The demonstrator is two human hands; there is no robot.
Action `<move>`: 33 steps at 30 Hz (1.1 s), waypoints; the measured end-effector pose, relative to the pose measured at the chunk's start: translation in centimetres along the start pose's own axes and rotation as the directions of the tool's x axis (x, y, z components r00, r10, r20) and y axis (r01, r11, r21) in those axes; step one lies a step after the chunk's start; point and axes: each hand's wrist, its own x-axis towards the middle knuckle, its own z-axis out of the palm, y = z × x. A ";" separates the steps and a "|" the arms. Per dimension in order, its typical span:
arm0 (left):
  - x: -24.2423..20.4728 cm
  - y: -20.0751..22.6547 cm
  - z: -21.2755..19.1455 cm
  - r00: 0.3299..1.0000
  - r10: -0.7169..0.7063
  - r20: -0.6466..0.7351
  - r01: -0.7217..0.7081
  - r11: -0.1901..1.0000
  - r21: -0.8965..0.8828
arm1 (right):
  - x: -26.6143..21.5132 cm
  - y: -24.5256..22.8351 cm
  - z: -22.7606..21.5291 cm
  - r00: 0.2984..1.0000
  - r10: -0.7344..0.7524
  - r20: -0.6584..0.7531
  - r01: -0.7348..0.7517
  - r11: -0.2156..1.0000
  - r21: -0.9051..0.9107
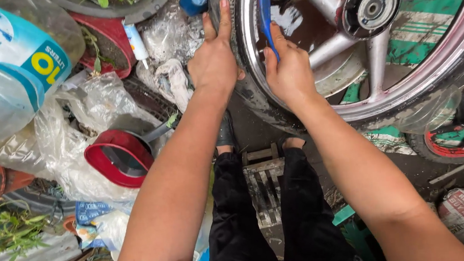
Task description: Cleaning a motorcycle wheel rim and spokes using a cloth, a brush, and cleaning liquid
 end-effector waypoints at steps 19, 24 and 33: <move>0.0 -0.4 -0.8 0.999 0.031 0.013 -0.031 0.999 -0.039 | -7.8 -1.6 -0.7 0.997 -0.061 0.040 0.064 0.995 -0.073; 0.0 0.0 -0.4 0.999 -0.022 0.037 0.023 0.999 -0.031 | -9.3 -1.0 -0.6 0.997 -0.042 0.061 0.050 0.991 -0.123; 0.3 -0.4 -0.5 0.999 0.017 0.046 -0.013 0.996 -0.085 | -11.5 -0.3 -1.5 0.987 -0.013 0.159 0.060 0.955 -0.292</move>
